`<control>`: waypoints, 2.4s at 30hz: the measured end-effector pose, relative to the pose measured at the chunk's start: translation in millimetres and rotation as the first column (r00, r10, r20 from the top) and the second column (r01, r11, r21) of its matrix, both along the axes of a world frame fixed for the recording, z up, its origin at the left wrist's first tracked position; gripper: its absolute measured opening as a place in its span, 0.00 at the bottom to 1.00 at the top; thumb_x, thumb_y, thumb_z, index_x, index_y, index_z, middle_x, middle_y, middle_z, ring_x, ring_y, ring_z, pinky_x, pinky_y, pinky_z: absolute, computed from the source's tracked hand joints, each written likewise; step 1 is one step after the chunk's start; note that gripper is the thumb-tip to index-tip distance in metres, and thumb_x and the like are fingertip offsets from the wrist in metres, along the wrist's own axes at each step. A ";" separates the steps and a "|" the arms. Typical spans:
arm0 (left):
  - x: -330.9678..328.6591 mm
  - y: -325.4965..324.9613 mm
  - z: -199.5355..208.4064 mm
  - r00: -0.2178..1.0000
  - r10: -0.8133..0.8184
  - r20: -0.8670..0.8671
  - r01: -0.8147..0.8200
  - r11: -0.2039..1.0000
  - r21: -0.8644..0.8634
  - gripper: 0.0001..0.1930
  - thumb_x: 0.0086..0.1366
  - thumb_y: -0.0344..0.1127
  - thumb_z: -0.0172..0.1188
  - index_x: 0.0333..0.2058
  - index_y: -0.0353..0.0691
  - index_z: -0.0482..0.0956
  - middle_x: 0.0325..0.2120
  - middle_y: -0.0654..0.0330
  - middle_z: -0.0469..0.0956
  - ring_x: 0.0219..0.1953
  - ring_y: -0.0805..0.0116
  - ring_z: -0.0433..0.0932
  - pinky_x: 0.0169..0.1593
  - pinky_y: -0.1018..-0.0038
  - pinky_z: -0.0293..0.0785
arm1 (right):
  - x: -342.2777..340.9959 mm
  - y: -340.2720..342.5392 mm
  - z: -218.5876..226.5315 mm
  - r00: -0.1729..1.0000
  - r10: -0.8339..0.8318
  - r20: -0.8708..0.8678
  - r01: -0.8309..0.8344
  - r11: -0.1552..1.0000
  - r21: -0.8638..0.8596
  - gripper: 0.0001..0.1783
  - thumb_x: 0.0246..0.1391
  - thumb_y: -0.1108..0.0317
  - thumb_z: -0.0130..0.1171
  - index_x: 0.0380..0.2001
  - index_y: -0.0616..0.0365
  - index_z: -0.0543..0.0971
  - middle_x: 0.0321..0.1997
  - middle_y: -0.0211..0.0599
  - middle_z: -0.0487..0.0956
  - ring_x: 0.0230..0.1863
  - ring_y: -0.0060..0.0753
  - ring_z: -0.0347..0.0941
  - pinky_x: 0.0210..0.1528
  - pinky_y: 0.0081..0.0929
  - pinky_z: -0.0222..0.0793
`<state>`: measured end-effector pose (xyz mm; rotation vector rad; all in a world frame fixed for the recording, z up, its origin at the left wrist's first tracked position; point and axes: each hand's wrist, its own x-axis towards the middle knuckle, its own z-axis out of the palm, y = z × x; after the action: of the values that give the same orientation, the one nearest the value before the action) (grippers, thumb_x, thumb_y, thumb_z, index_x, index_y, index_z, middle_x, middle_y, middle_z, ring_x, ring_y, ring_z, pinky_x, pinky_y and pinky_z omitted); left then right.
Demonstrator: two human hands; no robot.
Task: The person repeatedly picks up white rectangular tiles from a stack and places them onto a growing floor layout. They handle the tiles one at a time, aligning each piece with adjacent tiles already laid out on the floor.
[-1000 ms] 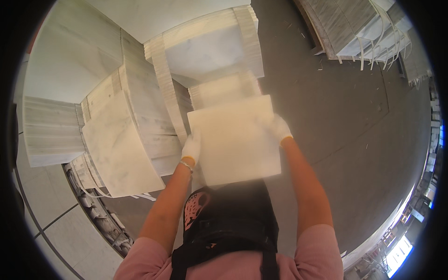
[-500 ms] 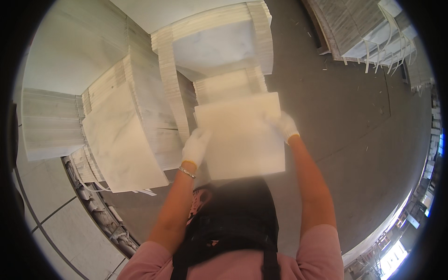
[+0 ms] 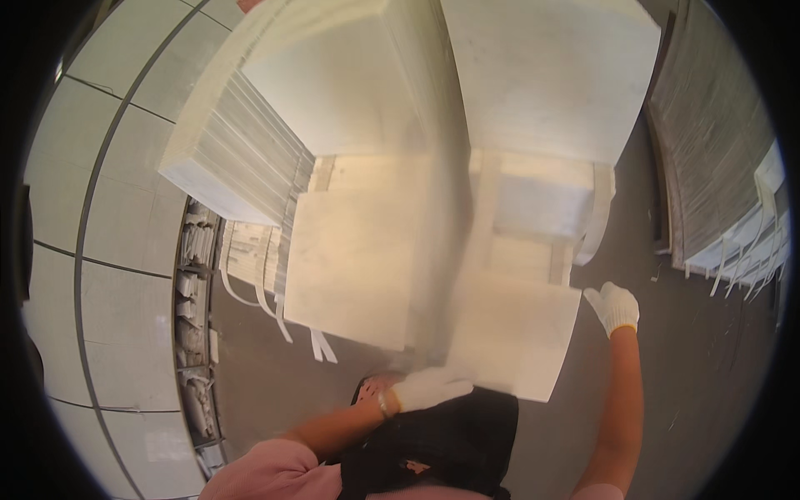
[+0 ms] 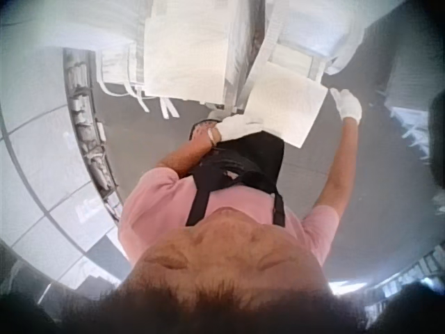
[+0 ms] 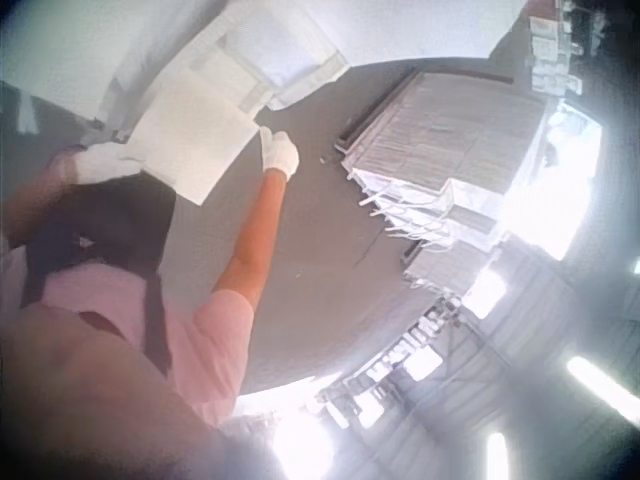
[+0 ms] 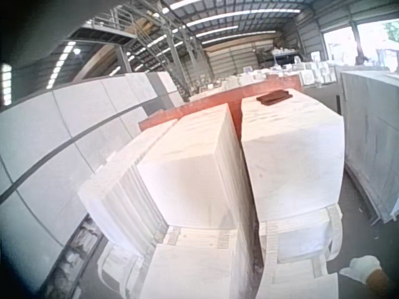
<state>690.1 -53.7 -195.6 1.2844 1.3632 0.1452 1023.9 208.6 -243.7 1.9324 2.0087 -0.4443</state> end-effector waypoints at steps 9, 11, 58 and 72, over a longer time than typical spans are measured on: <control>-236.1 85.0 99.2 0.533 0.488 0.691 -0.731 0.676 0.086 0.19 0.76 0.37 0.52 0.61 0.36 0.74 0.60 0.57 0.73 0.57 0.68 0.74 0.57 0.71 0.74 | -181.0 -1.1 115.5 0.803 0.159 -0.574 -0.066 0.982 0.178 0.22 0.54 0.52 0.64 0.44 0.58 0.83 0.38 0.46 0.85 0.41 0.41 0.83 0.43 0.37 0.77; -299.9 143.7 117.4 0.624 0.656 0.425 -0.772 0.432 0.466 0.24 0.74 0.42 0.55 0.64 0.35 0.71 0.61 0.51 0.73 0.65 0.63 0.69 0.64 0.68 0.67 | -244.1 23.3 145.7 0.622 0.138 -0.771 -0.014 0.986 0.165 0.24 0.58 0.55 0.63 0.52 0.61 0.80 0.42 0.41 0.84 0.43 0.32 0.80 0.42 0.32 0.76; -392.5 238.2 143.5 0.596 0.468 0.652 -0.674 -0.151 0.724 0.24 0.78 0.35 0.43 0.66 0.27 0.64 0.65 0.46 0.66 0.69 0.51 0.65 0.69 0.63 0.65 | -432.2 39.8 264.2 0.147 0.173 -0.974 0.292 0.933 0.210 0.35 0.64 0.61 0.56 0.69 0.67 0.65 0.71 0.47 0.68 0.73 0.41 0.61 0.72 0.35 0.55; -414.6 107.5 3.0 0.779 0.622 -0.079 -0.186 0.350 0.918 0.25 0.72 0.35 0.55 0.65 0.34 0.66 0.61 0.46 0.73 0.62 0.51 0.73 0.62 0.61 0.72 | -374.6 11.9 93.3 0.243 0.235 -0.941 0.082 0.962 0.262 0.27 0.53 0.69 0.69 0.58 0.60 0.79 0.57 0.40 0.80 0.57 0.33 0.76 0.60 0.31 0.72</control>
<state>275.5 53.8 -192.7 1.8420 2.1354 1.1625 649.3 220.5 -150.4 1.7772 2.9768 -1.8635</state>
